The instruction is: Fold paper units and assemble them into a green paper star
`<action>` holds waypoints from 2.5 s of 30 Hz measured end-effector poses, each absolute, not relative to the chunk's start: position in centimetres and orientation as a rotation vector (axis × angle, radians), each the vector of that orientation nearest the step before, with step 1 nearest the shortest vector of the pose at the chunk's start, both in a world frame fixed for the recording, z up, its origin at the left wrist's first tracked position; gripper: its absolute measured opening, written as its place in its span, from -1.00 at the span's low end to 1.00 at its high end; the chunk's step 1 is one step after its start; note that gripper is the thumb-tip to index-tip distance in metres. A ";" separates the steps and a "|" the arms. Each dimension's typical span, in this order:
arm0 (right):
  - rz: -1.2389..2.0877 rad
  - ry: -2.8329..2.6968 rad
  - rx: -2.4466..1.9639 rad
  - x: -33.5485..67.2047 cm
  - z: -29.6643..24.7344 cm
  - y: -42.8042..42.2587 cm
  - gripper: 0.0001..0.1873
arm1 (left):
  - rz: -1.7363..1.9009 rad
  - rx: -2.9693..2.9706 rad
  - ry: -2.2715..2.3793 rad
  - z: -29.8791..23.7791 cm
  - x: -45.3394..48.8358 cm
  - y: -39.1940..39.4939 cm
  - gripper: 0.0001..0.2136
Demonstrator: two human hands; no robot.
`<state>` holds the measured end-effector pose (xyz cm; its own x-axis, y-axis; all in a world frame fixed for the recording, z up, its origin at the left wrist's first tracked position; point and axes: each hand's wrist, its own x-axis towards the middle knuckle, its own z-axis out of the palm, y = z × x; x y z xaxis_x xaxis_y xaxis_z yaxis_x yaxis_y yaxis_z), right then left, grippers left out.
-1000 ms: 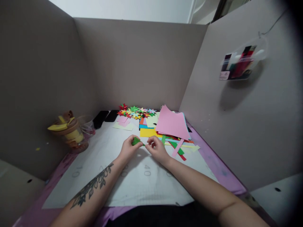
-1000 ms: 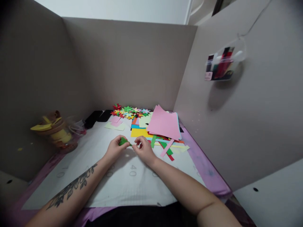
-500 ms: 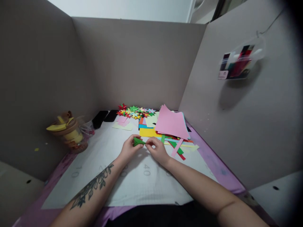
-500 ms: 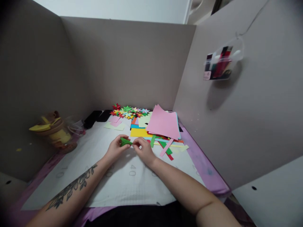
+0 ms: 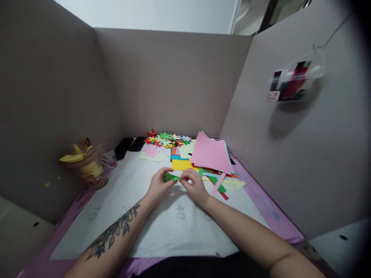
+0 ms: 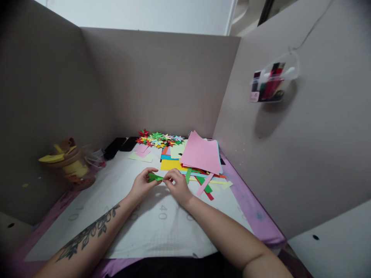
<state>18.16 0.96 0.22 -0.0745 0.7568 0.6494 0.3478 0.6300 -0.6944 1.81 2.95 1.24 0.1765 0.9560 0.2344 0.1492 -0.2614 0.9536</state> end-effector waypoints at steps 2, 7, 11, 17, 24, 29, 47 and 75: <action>0.405 -1.680 -0.913 18.3 0.1 1.0 -0.92 | 1.182 1.595 1.067 1.3 1.9 2.9 -0.66; 0.374 -1.711 -0.908 18.5 0.3 1.1 -0.89 | 1.156 1.617 1.065 1.4 2.0 2.7 -0.68; 0.398 -1.733 -0.918 18.3 0.4 1.0 -0.88 | 1.139 1.662 1.070 1.2 2.0 2.8 -0.69; 0.449 -1.744 -0.973 18.1 0.5 1.1 -0.89 | 1.160 1.724 1.088 0.9 1.9 2.8 -0.65; 0.322 -1.762 -0.956 18.3 0.6 0.9 -0.88 | 1.279 1.970 0.959 1.4 1.7 2.1 -0.77; 0.316 -1.786 -0.918 18.0 0.6 0.6 -0.88 | 1.257 2.070 0.978 1.8 1.7 2.3 -0.94; 1.347 -1.297 -0.973 19.1 1.5 1.1 -0.78 | 1.401 2.243 0.861 1.7 1.1 2.6 -0.93; 1.515 -0.858 -0.878 17.5 1.2 1.1 -0.71 | 1.357 2.964 0.698 1.3 0.7 2.4 -0.78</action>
<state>17.47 1.08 1.17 -0.0926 0.9932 -0.0709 -0.4503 -0.1053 -0.8867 0.74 2.36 1.26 0.5848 0.2911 0.7571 0.4466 -0.8947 -0.0010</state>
